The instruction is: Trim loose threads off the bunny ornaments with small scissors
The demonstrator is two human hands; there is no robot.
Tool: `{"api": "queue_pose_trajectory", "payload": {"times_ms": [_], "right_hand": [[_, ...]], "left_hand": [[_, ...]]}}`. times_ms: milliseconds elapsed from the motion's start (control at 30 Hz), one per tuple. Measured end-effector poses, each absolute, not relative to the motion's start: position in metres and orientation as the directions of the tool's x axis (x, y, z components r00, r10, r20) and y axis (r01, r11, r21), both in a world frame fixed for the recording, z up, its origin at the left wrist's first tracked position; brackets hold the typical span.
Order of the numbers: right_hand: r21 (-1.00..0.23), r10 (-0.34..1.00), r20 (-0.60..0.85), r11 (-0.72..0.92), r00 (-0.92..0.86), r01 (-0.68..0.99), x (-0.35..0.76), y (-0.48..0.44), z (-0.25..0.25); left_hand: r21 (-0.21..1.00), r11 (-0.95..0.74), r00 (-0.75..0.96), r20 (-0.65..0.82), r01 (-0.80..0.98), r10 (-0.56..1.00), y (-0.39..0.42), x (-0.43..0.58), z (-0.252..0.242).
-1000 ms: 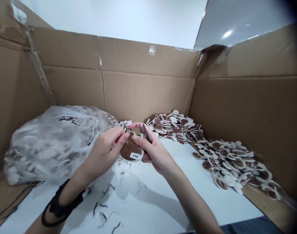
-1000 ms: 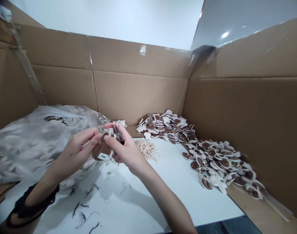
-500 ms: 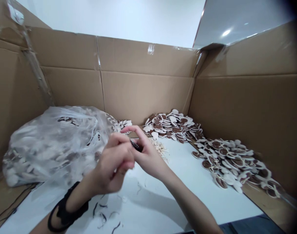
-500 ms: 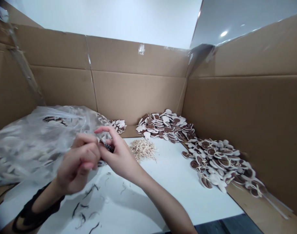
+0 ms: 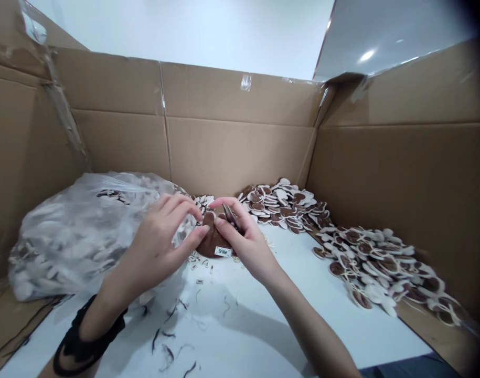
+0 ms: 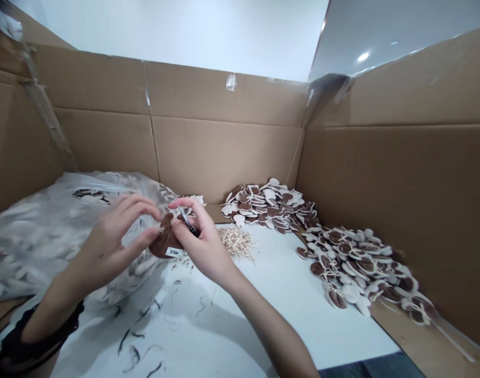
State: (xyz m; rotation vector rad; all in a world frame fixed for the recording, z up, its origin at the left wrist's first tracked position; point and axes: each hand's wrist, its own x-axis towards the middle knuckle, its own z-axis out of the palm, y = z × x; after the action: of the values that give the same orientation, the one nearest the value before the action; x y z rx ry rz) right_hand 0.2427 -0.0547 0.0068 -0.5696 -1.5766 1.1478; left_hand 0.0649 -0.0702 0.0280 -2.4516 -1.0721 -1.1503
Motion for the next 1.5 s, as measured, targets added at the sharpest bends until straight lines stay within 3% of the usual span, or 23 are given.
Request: {"api": "queue_pose_trajectory", "payload": {"times_ms": [233,367,500,700,867,1000,1167,1333,1433,1500], "right_hand": [[-0.862,0.806,0.504,0.447,-0.311,-0.238,0.242,-0.060,0.006],[-0.847,0.772,0.527,0.510,-0.356,-0.150,0.242,-0.065,0.005],[-0.842,0.766,0.534,0.523,-0.357,-0.137,0.240,-0.062,0.003],[-0.852,0.778,0.513,0.514,-0.363,-0.104,0.237,-0.058,0.003],[-0.801,0.779,0.582,0.598,-0.233,-0.002,0.236,-0.051,0.002],[-0.833,0.809,0.551,0.548,-0.203,-0.079,0.237,-0.039,0.000],[-0.887,0.827,0.462,0.429,-0.321,-0.174,0.247,-0.043,0.007],[-0.924,0.822,0.381,0.323,-0.423,-0.205,0.255,-0.051,0.012],[-0.934,0.794,0.358,0.309,-0.492,-0.181,0.254,-0.053,0.011],[-0.936,0.768,0.350,0.306,-0.536,-0.172,0.252,-0.055,0.010]], "left_hand": [[0.090,-0.740,0.405,0.790,0.667,0.460,-0.073,0.074,0.024],[0.253,-0.733,0.279,0.808,0.631,0.519,-0.076,0.077,0.021],[0.422,-0.741,0.260,0.748,0.523,0.610,-0.080,0.078,0.022],[0.353,-0.786,0.306,0.778,0.508,0.548,-0.077,0.078,0.021],[0.357,-0.855,0.363,0.792,0.377,0.491,-0.088,0.089,0.013],[0.354,-0.883,0.386,0.802,0.308,0.456,-0.095,0.079,0.020],[0.321,-0.777,0.581,0.525,0.542,0.622,-0.085,0.031,0.041],[0.272,-0.741,0.622,0.412,0.613,0.666,-0.086,0.005,0.046],[0.413,-0.700,0.616,0.339,0.582,0.711,-0.087,0.023,0.041],[0.559,-0.660,0.560,0.371,0.503,0.741,-0.085,0.044,0.036]]}}
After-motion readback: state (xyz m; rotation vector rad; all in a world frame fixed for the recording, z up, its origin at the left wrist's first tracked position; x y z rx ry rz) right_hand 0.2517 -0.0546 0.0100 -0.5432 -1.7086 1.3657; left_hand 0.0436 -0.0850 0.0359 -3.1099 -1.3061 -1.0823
